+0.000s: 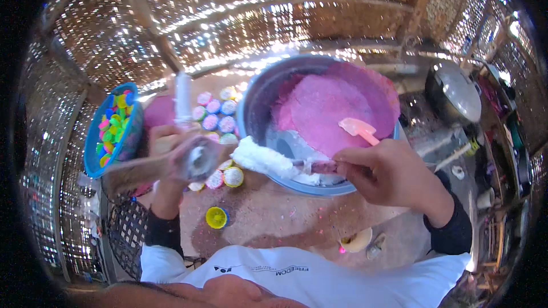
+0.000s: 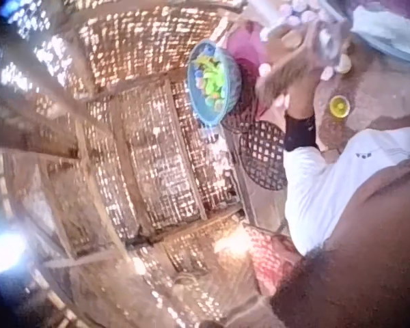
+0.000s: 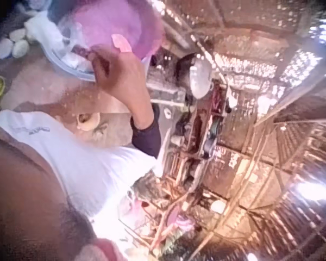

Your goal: The person scoops a white dough-like substance from a large metal bowl and places it into small, colorful plastic molds. They then use a wooden tool to press and flatten the dough within the molds, creating small, round, decorated cakes. The finished cakes are placed on a wooden board next to the work area.

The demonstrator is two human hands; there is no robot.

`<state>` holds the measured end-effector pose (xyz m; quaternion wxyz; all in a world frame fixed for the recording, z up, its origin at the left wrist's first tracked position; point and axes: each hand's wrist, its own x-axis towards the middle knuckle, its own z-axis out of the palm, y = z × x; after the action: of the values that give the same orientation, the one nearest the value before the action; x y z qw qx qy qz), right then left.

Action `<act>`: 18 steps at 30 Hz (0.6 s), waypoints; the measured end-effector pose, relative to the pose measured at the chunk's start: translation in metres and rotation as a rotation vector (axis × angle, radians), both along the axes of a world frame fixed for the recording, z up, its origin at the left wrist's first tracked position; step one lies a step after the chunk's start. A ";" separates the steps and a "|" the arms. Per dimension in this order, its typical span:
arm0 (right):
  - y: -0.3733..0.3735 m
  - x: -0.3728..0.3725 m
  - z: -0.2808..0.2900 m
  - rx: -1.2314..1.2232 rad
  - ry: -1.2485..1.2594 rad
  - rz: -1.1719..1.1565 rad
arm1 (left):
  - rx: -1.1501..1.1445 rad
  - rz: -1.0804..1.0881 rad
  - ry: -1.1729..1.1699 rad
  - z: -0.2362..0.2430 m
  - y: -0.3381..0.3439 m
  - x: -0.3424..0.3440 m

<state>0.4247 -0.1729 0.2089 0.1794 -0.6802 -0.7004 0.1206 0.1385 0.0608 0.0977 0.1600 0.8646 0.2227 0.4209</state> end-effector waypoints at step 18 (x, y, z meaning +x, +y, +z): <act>0.019 -0.153 -0.042 0.486 -0.512 0.085 | 0.572 0.314 0.142 0.049 -0.044 -0.015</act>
<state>0.2721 -0.1540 0.1665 0.1495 -0.5961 -0.7586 -0.2166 0.1239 0.0170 0.1465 -0.1721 0.8568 0.2367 0.4246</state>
